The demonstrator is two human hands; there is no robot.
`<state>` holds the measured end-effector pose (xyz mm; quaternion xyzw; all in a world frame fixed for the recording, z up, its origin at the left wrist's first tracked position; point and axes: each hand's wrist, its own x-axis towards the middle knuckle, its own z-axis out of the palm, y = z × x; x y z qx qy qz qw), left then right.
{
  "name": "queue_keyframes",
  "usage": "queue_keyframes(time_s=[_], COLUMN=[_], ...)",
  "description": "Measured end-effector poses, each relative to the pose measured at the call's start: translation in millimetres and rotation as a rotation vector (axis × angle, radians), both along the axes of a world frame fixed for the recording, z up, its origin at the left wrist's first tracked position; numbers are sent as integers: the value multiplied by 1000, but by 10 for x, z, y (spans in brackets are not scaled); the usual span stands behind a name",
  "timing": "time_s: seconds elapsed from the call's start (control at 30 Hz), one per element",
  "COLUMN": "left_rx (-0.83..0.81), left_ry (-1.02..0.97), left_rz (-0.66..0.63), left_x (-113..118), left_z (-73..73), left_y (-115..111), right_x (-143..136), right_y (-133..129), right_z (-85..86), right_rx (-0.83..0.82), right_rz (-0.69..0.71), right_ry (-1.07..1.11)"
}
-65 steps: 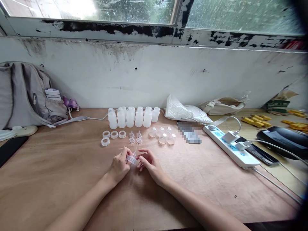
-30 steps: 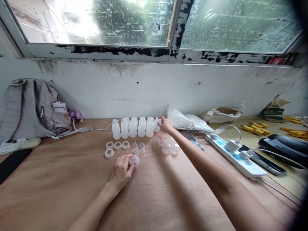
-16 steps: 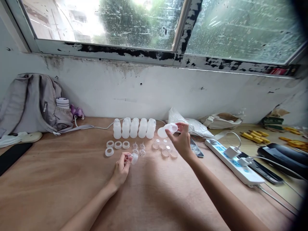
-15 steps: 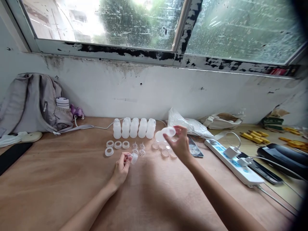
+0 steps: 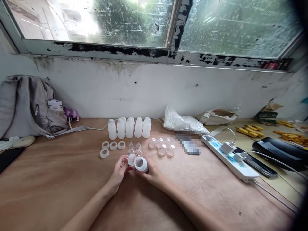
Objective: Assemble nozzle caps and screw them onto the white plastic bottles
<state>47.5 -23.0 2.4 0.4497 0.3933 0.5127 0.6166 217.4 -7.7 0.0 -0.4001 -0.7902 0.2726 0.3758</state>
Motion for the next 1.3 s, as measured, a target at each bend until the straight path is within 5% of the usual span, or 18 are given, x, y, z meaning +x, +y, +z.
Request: queue_keyframes(time_s=[0.17, 0.4, 0.67, 1.0, 1.3], left_rx=[-32, -38, 30, 35, 32], left_ry=[-16, -47, 152, 127, 119], left_rz=[-30, 42, 67, 56, 54], left_x=[-7, -62, -86, -85, -88], left_z=[20, 34, 10, 37, 24], left_y=[4, 40, 57, 32, 35], right_x=[-7, 100, 167, 192, 209], right_y=[-11, -28, -59, -81, -69], right_z=[-179, -50, 5, 19, -67], right_rx=[24, 105, 176, 163, 389], right_rz=[-121, -251, -263, -247, -301], right_ry=[28, -152, -327, -381, -443])
